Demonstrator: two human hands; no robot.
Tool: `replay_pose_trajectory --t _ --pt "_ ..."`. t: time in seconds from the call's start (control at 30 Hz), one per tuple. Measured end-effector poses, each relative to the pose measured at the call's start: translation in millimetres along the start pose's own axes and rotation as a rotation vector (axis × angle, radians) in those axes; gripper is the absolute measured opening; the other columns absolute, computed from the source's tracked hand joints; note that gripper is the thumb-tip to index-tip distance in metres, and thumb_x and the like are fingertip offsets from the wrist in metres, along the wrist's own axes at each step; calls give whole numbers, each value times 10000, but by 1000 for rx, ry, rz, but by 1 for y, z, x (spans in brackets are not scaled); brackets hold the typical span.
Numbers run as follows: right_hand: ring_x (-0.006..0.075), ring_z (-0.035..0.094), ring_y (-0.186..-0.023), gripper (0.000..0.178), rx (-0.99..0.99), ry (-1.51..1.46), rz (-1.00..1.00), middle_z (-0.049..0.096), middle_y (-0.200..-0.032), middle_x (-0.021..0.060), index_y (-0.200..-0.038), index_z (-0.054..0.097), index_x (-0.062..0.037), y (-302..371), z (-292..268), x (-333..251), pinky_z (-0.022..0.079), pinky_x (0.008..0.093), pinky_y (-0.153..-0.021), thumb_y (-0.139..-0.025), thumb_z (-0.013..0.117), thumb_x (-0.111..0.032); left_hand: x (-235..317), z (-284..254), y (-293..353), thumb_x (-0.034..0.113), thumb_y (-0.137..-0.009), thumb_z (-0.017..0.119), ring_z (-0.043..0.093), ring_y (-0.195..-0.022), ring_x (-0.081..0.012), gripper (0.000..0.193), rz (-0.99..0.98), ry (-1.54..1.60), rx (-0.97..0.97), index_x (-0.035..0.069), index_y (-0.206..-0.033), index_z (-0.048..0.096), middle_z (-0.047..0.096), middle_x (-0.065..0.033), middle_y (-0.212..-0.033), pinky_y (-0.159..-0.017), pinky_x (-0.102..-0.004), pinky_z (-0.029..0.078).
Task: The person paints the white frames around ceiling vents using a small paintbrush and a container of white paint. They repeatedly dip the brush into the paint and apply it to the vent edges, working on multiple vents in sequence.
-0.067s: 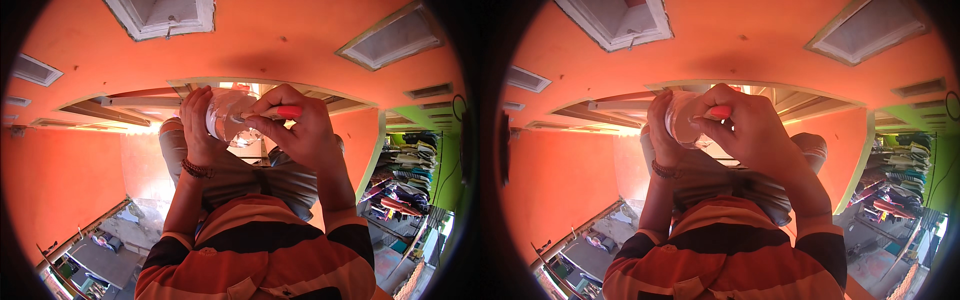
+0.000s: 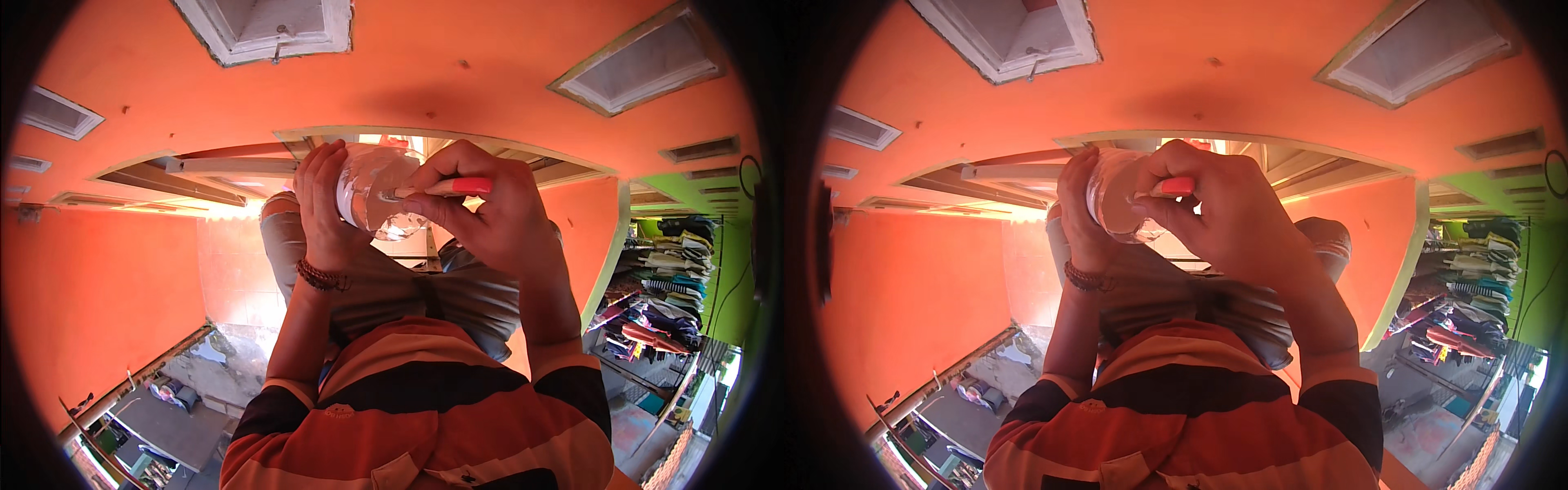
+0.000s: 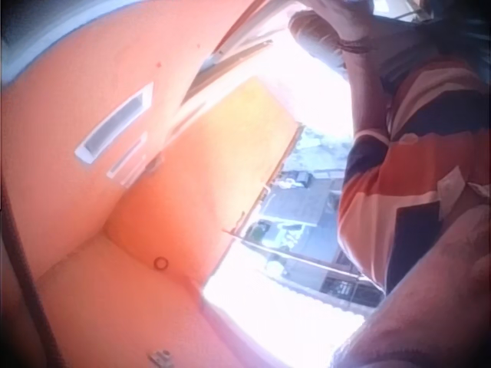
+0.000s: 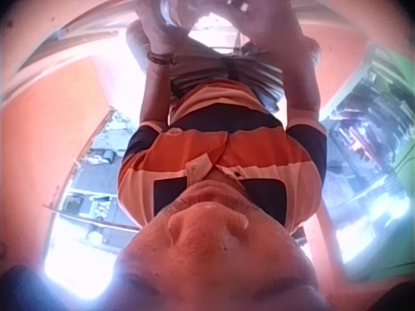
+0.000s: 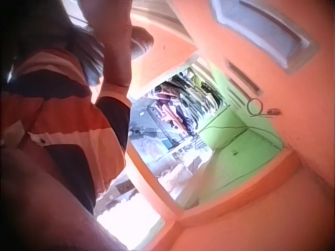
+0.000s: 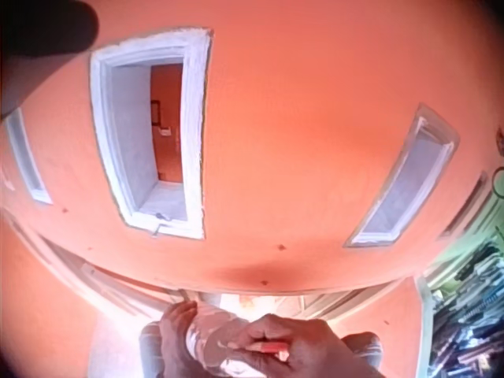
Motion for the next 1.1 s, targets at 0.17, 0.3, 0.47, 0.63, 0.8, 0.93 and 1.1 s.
replay_pose_trajectory --t 0.17,0.3,0.47,0.63,0.8,0.93,1.1 --pt "118 634 -736 132 -219 -13 59 657 -796 56 -853 621 2 -2 10 5 503 266 -671 -772 723 20 1 -1 -1 186 -657 842 522 -1175 -372 729 11 10 -4 16 -1266 481 552 -175 -1258 -993 -487 418" --pt "127 623 -734 141 -204 45 101 644 -786 63 -856 614 2 -7 1 5 495 281 -675 -738 672 54 -3 1 -6 172 -658 832 527 -1169 -368 709 15 -1 6 14 -1257 488 558 -170 -1249 -990 -484 417" --pt "119 623 -735 146 -222 115 49 647 -796 55 -861 611 -1 -10 7 5 497 276 -675 -734 665 47 -1 1 -7 175 -658 828 530 -1165 -365 697 35 -10 12 12 -1248 494 564 -168 -1240 -991 -479 414" --pt "120 635 -746 151 -155 58 93 655 -808 49 -875 613 -3 -8 -3 1 502 272 -678 -741 671 39 -1 3 -7 184 -649 832 534 -1159 -364 704 23 -18 -7 11 -1244 498 565 -170 -1237 -989 -482 414" --pt "125 642 -729 118 -227 80 74 659 -789 53 -868 631 2 -9 8 6 509 265 -662 -770 685 42 -2 2 -8 191 -644 837 532 -1161 -366 717 39 1 22 8 -1248 496 562 -176 -1238 -988 -484 415" --pt "121 640 -704 104 -116 -54 -21 656 -748 59 -841 660 3 -14 -7 -5 510 266 -642 -788 749 -13 -2 1 -6 194 -652 841 528 -1168 -369 727 29 -5 11 11 -1259 485 554 -177 -1252 -989 -484 413" --pt "152 615 -565 232 175 -195 15 635 -651 62 -758 661 -14 -11 -4 13 488 273 -540 -789 799 -198 -2 1 -5 203 -652 846 523 -1173 -371 750 31 -18 25 17 -1274 470 543 -176 -1272 -991 -484 406"
Point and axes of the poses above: each hand's wrist, its own y-axis away from the middle knuckle, its own z-axis out of the palm, x = y × z, the point moved 9 cm from there along -y, towards the middle knuckle
